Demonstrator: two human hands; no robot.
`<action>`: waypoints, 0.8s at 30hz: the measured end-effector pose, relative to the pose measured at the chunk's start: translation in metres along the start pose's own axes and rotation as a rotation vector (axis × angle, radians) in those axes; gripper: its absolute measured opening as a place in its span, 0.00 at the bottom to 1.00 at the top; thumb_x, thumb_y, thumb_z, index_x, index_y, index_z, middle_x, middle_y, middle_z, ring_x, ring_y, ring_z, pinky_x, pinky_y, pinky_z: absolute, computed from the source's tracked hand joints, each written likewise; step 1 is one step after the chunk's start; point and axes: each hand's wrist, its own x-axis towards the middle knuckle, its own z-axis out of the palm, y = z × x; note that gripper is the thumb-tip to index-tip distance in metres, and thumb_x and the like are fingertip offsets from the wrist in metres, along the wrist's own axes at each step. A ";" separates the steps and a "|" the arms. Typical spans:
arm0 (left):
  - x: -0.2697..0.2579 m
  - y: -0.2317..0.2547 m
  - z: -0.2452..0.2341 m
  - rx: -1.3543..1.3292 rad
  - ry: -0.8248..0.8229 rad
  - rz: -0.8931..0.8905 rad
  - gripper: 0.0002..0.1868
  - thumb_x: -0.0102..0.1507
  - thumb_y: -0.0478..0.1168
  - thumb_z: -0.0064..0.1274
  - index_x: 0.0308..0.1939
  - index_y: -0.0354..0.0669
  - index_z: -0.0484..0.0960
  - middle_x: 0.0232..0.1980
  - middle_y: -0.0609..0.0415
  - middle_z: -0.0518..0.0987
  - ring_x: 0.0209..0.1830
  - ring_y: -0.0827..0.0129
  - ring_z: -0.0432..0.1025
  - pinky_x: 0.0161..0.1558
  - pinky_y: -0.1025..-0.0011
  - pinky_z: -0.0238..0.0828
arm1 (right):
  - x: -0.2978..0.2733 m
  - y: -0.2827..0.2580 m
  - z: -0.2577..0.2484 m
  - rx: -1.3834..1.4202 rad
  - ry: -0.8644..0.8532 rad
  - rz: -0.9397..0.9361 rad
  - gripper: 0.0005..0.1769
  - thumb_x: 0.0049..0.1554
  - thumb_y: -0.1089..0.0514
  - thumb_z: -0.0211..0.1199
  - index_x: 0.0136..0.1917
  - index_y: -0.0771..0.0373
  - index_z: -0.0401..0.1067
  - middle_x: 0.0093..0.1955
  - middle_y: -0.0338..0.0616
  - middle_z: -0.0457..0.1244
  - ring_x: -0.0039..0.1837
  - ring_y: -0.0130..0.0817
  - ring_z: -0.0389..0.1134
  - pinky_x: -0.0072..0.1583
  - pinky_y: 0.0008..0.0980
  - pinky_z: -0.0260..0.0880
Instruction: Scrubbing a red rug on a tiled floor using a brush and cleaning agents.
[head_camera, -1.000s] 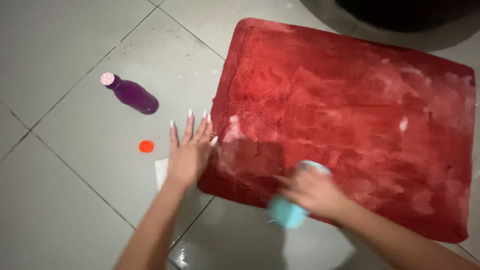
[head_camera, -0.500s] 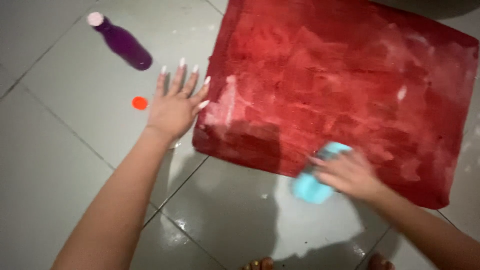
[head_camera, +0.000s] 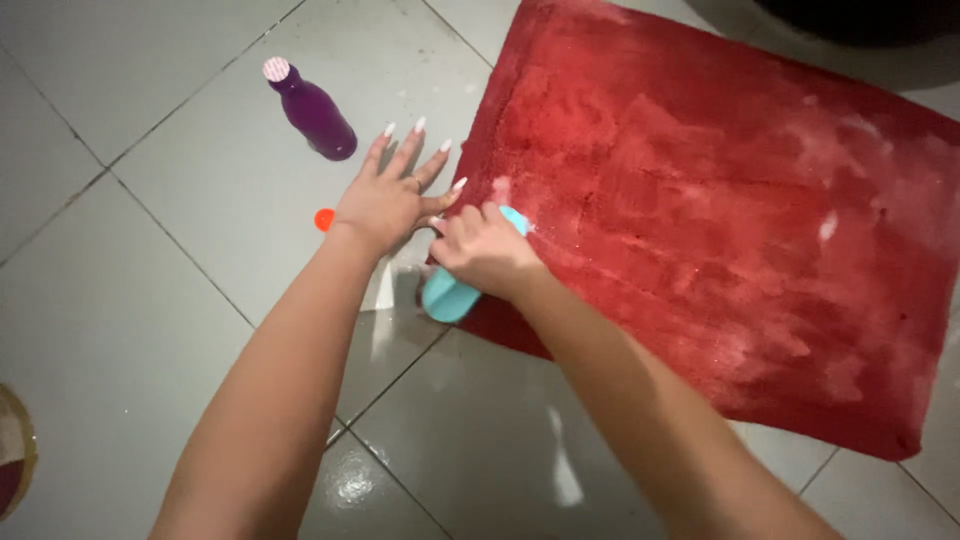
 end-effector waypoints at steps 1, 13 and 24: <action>0.001 0.003 0.007 0.074 0.063 0.017 0.27 0.65 0.61 0.39 0.70 0.84 0.67 0.85 0.64 0.45 0.84 0.53 0.29 0.78 0.43 0.22 | -0.004 -0.001 0.006 -0.027 -0.117 0.008 0.09 0.60 0.50 0.61 0.43 0.56 0.72 0.45 0.44 0.63 0.49 0.43 0.67 0.49 0.44 0.68; -0.001 0.014 0.003 0.270 0.134 0.021 0.32 0.63 0.66 0.38 0.73 0.81 0.64 0.84 0.62 0.47 0.83 0.51 0.33 0.76 0.41 0.25 | -0.350 0.038 -0.117 -0.077 -0.369 0.073 0.07 0.61 0.59 0.62 0.41 0.49 0.70 0.35 0.38 0.62 0.41 0.37 0.67 0.42 0.45 0.70; 0.007 0.002 -0.005 0.083 0.090 0.041 0.30 0.63 0.65 0.40 0.70 0.78 0.67 0.83 0.62 0.46 0.83 0.51 0.34 0.75 0.40 0.27 | -0.028 -0.011 -0.006 0.238 0.054 0.029 0.04 0.50 0.54 0.63 0.38 0.55 0.73 0.60 0.44 0.70 0.49 0.41 0.69 0.46 0.43 0.67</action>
